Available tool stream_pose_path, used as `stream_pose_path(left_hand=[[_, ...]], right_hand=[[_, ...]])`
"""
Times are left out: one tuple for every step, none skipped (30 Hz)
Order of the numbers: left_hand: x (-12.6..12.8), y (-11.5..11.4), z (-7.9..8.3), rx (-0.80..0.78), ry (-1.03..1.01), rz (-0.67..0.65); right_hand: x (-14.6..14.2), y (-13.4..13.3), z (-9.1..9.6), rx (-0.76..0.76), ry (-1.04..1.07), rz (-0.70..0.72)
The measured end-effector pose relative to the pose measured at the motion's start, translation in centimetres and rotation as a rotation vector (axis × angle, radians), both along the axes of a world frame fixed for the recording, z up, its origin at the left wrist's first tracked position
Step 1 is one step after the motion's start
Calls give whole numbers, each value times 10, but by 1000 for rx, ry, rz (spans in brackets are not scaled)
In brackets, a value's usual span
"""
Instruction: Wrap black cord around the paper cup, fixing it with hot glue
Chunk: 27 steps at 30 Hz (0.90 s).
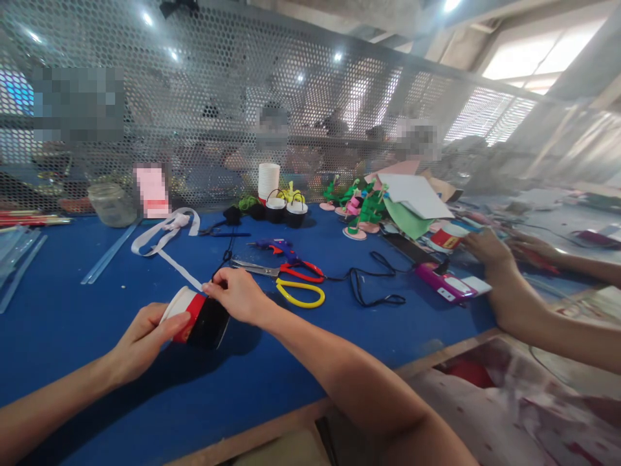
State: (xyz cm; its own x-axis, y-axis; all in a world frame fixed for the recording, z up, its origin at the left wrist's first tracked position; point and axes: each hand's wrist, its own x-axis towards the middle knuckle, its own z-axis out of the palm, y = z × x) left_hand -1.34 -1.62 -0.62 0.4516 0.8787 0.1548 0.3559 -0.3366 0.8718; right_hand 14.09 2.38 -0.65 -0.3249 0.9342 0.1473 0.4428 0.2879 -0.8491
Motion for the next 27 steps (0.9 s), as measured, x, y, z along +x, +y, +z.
stream_pose_path(left_hand=[[0,0,-1,-3,-4,-2],[0,0,-2,-7,-11,-4],[0,1,-3,-12,-19,-7],[0,1,-4,-17,-29,-11],[0,0,-4,-21,-39,-17],[0,0,-4,-23,-48,-23],[0,0,-5,-22,-55,-29],[0,0,-4,-19,-58,-33],[0,0,-4,-14,-60,-37],[0,0,-4,-5,-58,-39],[0,0,-4,9,-52,-40],[-1,0,-3,30,-42,-44],[-1,0,-3,60,-26,-50],[-2,0,-3,98,-8,-57],[-2,0,-3,143,6,-62],[-3,0,-3,189,16,-64],[-4,1,-2,232,19,-63],[-5,1,-2,266,15,-59],[-6,2,-1,289,8,-52],[-6,3,0,303,-1,-43],[-7,4,1,307,-10,-33],[-8,6,2,299,-19,-21],[-8,7,2,281,-32,-9],[-8,8,3,247,-43,1],[-8,8,4,198,-57,9],[-7,9,4,130,-74,15],[-7,10,4,40,-100,22]], right_hand=[[0,0,0,-3,-3,1],[0,0,-1,-5,-6,5],[0,1,-1,-7,-9,11],[0,1,-2,-9,-11,17],[0,2,-3,-12,-12,22],[0,2,-4,-17,-13,26],[0,2,-4,-23,-12,28],[0,2,-5,-28,-9,28],[0,1,-5,-34,-4,28],[0,1,-6,-39,2,29],[0,1,-6,-45,4,32],[0,1,-5,-53,2,37],[0,1,-5,-63,1,47],[0,2,-4,-80,6,63],[1,3,-3,-108,23,72],[2,4,-1,-148,52,72],[3,5,2,-200,90,67],[5,6,5,-262,131,65],[8,6,8,-327,164,77],[12,7,11,-388,190,111],[15,7,14,-435,207,175],[19,7,17,-466,216,264],[23,7,19,-478,216,352],[26,6,20,-469,206,422],[29,6,20,-441,184,465],[31,5,19,-400,149,480],[32,4,18,-345,106,468]])
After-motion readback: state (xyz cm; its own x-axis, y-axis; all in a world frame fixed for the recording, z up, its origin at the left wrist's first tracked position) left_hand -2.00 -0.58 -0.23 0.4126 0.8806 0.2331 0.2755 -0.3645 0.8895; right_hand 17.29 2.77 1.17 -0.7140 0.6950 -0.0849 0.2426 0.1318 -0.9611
